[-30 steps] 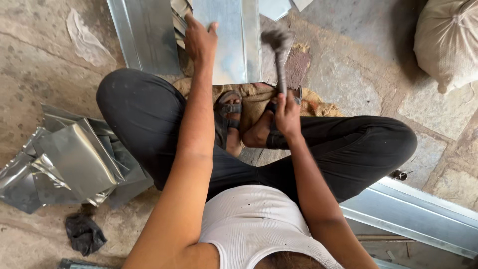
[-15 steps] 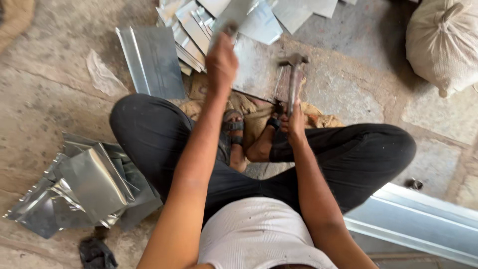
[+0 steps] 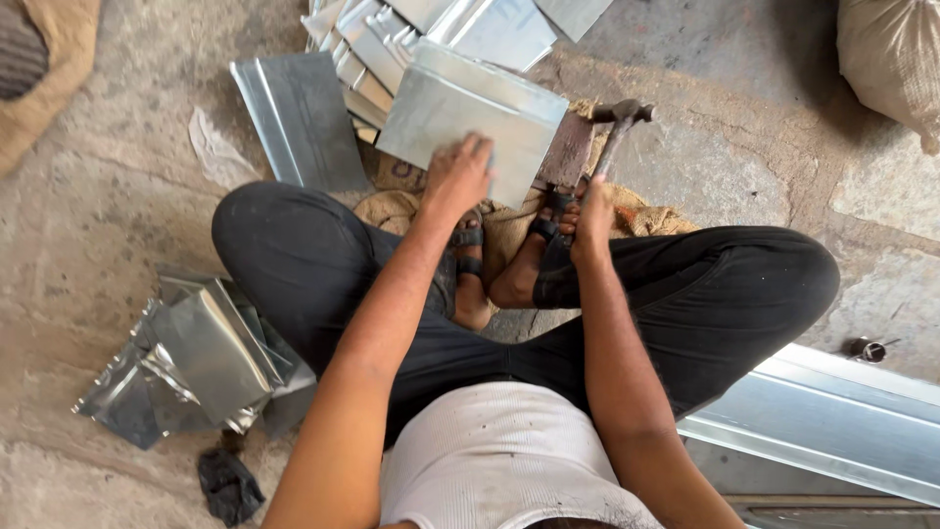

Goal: The person hammers individual metal sheets on a small block by hand, picking up sheets one at a time from a stack while sitting on the floor.

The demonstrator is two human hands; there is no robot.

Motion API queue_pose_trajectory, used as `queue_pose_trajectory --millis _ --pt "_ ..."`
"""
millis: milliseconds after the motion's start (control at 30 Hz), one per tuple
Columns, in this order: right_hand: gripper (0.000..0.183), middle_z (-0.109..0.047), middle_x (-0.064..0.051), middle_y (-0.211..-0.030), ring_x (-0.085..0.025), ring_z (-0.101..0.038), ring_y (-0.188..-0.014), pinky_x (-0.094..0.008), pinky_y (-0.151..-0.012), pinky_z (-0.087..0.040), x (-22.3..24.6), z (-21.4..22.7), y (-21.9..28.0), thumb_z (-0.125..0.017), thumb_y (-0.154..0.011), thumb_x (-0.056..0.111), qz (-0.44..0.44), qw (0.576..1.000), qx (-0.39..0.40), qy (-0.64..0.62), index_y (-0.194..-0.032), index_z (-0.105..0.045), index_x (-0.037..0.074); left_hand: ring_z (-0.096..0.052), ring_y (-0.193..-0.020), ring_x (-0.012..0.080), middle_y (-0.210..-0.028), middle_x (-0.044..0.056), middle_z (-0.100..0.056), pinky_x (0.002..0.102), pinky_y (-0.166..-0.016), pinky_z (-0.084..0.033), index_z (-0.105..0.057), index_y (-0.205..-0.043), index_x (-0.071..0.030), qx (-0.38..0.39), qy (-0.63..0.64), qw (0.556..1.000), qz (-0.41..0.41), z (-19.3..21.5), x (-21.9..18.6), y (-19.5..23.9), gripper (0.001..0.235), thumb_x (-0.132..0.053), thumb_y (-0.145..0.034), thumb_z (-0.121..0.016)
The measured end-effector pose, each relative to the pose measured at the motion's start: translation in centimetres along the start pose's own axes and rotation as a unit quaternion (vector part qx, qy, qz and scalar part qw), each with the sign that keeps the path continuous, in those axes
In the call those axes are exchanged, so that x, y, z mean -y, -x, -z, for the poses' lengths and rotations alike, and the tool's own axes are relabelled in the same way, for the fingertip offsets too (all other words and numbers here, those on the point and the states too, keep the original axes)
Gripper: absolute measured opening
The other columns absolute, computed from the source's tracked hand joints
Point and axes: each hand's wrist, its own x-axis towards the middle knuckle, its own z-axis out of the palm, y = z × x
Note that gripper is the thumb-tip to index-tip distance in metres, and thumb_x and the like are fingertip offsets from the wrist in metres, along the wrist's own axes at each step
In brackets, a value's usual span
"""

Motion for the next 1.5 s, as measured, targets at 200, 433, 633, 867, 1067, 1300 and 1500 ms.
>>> queue_pose_trajectory --millis 200,433,633,867,1067,1300,1500 --pt "0.030 -0.045 0.004 -0.064 -0.005 -0.041 -0.046 -0.023 -0.038 -0.037 -1.0 -0.8 -0.2 -0.060 -0.103 0.035 0.056 0.998 -0.007 0.038 -0.099 -0.050 0.007 -0.030 -0.154 0.0308 -0.169 0.008 -0.028 0.066 -0.121 -0.026 -0.028 -0.164 -0.028 -0.111 -0.050 0.992 0.011 -0.6 3.3 -7.5 0.071 -0.049 -0.101 -0.054" --pt "0.037 -0.053 0.001 -0.068 -0.006 -0.049 -0.050 -0.024 -0.042 -0.042 -0.8 -1.5 1.7 -0.061 -0.107 0.037 0.117 0.983 -0.022 0.142 -0.108 -0.053 0.001 -0.016 -0.157 0.0348 -0.173 0.007 -0.014 0.080 -0.117 -0.013 -0.010 -0.164 -0.045 0.091 -0.076 0.978 0.171 1.4 2.4 -7.7 0.066 -0.069 -0.103 -0.020" --pt "0.032 -0.054 0.002 -0.067 -0.006 -0.051 -0.048 -0.024 -0.039 -0.044 2.7 -2.7 4.8 -0.054 -0.107 0.040 0.233 0.957 0.020 0.173 -0.108 -0.050 0.008 -0.012 -0.157 0.0458 -0.172 0.016 -0.012 0.078 -0.117 -0.011 -0.005 -0.169 -0.039 0.032 -0.027 0.966 0.255 -1.5 4.0 -3.6 0.067 -0.064 -0.108 -0.020" --pt "0.044 -0.051 0.001 -0.064 -0.008 -0.048 -0.045 -0.025 -0.037 -0.043 1.9 -3.5 4.6 -0.043 -0.110 0.048 0.240 0.941 0.116 0.208 -0.092 -0.050 0.009 -0.012 -0.159 0.0364 -0.175 0.009 -0.008 0.078 -0.119 -0.002 -0.002 -0.165 -0.036 -0.021 -0.060 0.980 0.190 -3.9 5.5 -4.4 0.060 -0.054 -0.111 -0.021" --pt "0.049 -0.064 -0.013 -0.065 -0.023 -0.061 -0.054 -0.041 -0.053 -0.050 -1.0 -3.9 2.9 -0.048 -0.106 0.049 0.210 0.823 0.054 0.525 -0.101 -0.060 0.001 -0.012 -0.158 0.0392 -0.174 0.013 -0.006 0.077 -0.119 -0.001 0.006 -0.165 -0.035 0.046 -0.020 0.980 0.194 -3.3 5.1 -4.7 0.061 -0.055 -0.112 -0.019" --pt "0.058 -0.069 -0.017 -0.076 -0.026 -0.069 -0.071 -0.044 -0.068 -0.054 -3.5 -2.1 1.1 -0.049 -0.107 0.051 0.288 0.838 0.037 0.461 -0.100 -0.066 -0.004 -0.019 -0.154 0.0454 -0.171 0.016 -0.008 0.070 -0.121 -0.013 0.010 -0.161 -0.039 0.159 0.011 0.976 0.149 -0.4 7.9 -5.4 0.100 -0.086 -0.090 -0.044" --pt "0.055 -0.070 -0.010 -0.076 -0.020 -0.069 -0.071 -0.039 -0.065 -0.055 -4.3 -2.3 0.7 -0.047 -0.107 0.052 0.280 0.837 0.048 0.468 -0.102 -0.067 0.000 -0.032 -0.150 0.0458 -0.163 0.025 -0.033 0.059 -0.118 -0.034 -0.003 -0.167 -0.031 0.181 0.093 0.949 0.240 0.6 9.6 -3.7 0.153 -0.091 -0.049 -0.080"
